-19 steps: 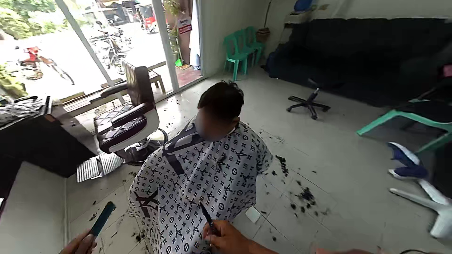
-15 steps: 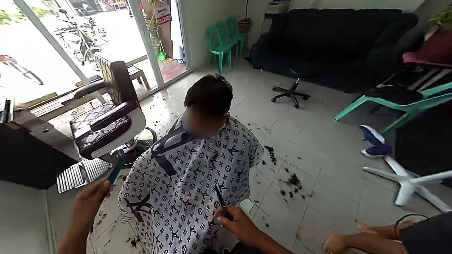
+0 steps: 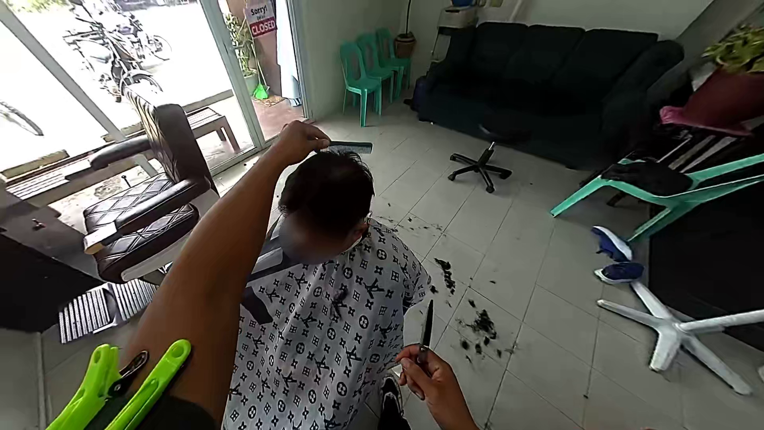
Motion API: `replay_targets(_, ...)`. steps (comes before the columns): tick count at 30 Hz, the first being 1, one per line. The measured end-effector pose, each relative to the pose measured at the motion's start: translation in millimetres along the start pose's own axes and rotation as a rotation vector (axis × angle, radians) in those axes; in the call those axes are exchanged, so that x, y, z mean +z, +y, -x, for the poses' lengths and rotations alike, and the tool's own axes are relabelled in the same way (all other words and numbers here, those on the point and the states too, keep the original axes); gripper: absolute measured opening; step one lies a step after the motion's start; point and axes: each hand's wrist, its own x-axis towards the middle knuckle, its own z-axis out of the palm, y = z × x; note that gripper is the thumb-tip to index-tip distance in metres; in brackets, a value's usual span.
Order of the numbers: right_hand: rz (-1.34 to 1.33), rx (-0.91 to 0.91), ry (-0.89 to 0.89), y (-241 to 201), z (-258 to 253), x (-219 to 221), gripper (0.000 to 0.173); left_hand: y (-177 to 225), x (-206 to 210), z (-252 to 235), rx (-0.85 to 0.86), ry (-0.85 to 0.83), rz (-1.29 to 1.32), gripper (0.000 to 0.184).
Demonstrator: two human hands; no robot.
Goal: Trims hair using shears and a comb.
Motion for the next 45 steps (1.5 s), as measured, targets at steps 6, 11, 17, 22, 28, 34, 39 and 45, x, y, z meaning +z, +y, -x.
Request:
replay_targets(6,0.044,-0.018,-0.068,-11,-46,-49,0.014,-37,-4,18,-0.633,-0.299,0.254,0.019)
replay_targets(11,0.080,-0.015,-0.148,-25,-91,-71,0.013,-4,-34,93,-0.619,-0.323,0.151,0.014)
replay_targets(17,0.086,-0.106,-0.178,-50,-115,-85,0.013,56,-47,175,-0.873,-0.222,0.156,0.010)
replay_targets(22,-0.006,-0.153,-0.141,-45,-114,-85,0.015,81,-55,143,-0.921,0.050,0.279,0.011)
replay_targets(28,-0.097,-0.126,-0.232,-56,-145,-96,0.017,92,-47,124,-0.779,0.306,0.088,0.014)
replay_targets(34,-0.129,-0.117,-0.318,-78,-218,-133,0.017,123,-48,94,-0.941,0.611,-0.055,0.018)
replay_targets(39,-0.094,-0.067,-0.391,-83,-278,-177,0.016,133,-24,63,-1.186,0.745,0.322,0.037)
replay_targets(45,-0.061,-0.044,-0.441,-99,-312,-192,0.015,154,5,27,-1.201,0.701,0.306,0.055)
